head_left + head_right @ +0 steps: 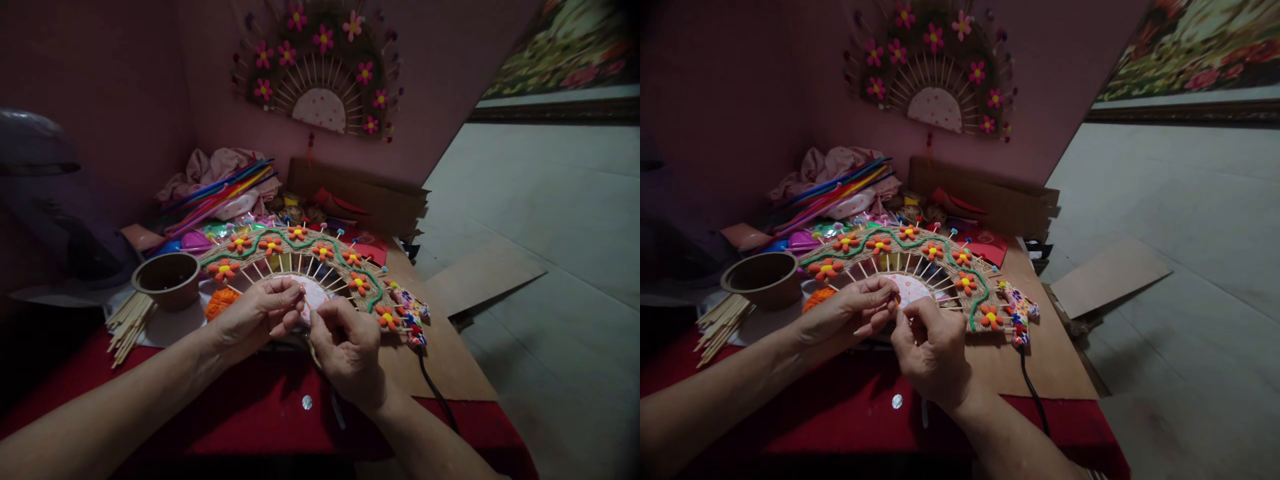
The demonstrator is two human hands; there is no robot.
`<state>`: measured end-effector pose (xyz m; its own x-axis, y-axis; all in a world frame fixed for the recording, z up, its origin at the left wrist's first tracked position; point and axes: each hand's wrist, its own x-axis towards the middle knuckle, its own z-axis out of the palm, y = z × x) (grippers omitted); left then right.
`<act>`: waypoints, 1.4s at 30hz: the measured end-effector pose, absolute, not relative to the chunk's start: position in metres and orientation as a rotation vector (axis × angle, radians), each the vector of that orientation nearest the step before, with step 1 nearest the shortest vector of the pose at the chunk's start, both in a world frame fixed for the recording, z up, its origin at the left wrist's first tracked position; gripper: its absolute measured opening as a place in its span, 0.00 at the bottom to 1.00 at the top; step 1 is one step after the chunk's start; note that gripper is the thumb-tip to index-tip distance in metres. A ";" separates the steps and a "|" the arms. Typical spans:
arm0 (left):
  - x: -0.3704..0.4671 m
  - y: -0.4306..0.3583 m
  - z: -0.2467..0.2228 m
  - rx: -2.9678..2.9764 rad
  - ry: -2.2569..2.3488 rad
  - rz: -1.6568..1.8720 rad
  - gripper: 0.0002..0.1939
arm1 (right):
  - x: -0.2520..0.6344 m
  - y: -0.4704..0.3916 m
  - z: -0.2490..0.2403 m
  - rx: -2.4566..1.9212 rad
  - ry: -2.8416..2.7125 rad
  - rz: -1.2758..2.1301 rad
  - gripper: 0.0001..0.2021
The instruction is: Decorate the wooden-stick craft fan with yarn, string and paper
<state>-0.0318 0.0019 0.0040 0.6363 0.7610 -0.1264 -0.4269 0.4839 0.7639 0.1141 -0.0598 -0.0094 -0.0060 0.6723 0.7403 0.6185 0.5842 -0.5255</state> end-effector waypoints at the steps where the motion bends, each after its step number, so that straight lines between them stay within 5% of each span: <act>1: -0.032 0.002 0.004 0.779 0.496 0.760 0.04 | 0.114 -0.060 -0.010 -1.084 -1.689 0.065 0.06; 25: -0.032 0.002 0.004 0.755 0.499 0.760 0.05 | 0.114 -0.060 -0.012 -1.094 -1.696 0.104 0.07; 37: -0.032 0.001 0.008 0.831 0.518 0.750 0.07 | 0.118 -0.083 0.017 -0.482 -1.610 0.844 0.03; 42: -0.033 0.001 0.013 0.807 0.546 0.760 0.07 | 0.128 -0.086 0.011 -0.443 -1.769 0.940 0.19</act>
